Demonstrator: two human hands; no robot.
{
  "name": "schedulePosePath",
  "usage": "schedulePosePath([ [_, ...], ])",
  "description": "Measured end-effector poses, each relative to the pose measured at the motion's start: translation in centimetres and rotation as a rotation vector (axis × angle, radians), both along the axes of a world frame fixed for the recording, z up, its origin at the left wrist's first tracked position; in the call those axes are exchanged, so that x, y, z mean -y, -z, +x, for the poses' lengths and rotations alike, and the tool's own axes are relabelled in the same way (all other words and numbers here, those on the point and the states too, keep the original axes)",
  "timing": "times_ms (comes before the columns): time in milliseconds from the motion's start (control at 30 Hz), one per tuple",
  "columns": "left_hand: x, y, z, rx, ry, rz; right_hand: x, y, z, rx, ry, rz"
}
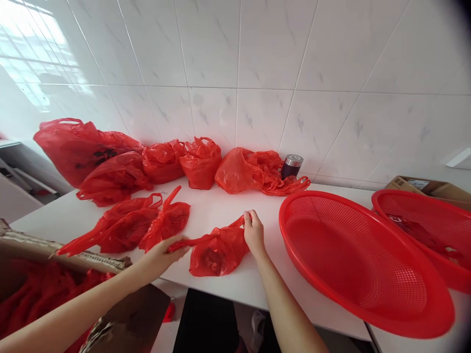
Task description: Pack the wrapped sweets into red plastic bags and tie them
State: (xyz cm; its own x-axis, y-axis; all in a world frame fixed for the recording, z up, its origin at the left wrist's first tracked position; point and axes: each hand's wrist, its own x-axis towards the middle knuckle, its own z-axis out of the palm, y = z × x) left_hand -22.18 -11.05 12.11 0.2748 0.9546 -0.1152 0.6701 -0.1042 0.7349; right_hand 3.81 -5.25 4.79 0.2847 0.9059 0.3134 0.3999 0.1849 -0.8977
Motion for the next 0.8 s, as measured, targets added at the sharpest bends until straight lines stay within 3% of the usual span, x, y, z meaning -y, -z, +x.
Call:
schedulePosePath([
  [67, -0.4, -1.1, 1.4, -0.035, -0.028, 0.221, 0.7, -1.7, -0.7, 0.001, -0.092, 0.04],
  [133, -0.7, -1.5, 3.2, -0.119, 0.042, 0.375, 1.6, -3.5, -1.5, -0.014, -0.195, 0.085],
  [267, -1.8, -0.7, 5.4, -0.237, 0.155, 0.288, 3.3, -5.9, -2.2, -0.159, -0.291, 0.18],
  [333, -2.8, -0.5, 4.5, -0.252, 0.106, 0.23, 4.3, -6.3, -1.8, -0.227, -0.217, 0.176],
  [433, -4.6, -1.2, 1.1, -0.333, -0.05, 0.227, 6.5, -6.4, -1.0, -0.295, -0.117, 0.107],
  [533, -6.0, -2.3, -2.1, -0.458, -0.208, 0.217, 10.1, -7.1, -0.2, -0.279, -0.153, 0.103],
  [600, -6.1, -2.8, -2.9, -0.513, -0.272, 0.293, 12.6, -8.2, 1.3, -0.181, -0.137, 0.167],
  [700, -5.5, -3.2, -1.8, -0.493, -0.238, 0.47, 15.4, -10.2, 7.5, 0.029, 0.149, 0.278],
  [800, -4.8, -3.1, 1.2, -0.321, -0.045, 0.498, 16.9, -11.5, 18.9, 0.204, 0.742, 0.325],
])
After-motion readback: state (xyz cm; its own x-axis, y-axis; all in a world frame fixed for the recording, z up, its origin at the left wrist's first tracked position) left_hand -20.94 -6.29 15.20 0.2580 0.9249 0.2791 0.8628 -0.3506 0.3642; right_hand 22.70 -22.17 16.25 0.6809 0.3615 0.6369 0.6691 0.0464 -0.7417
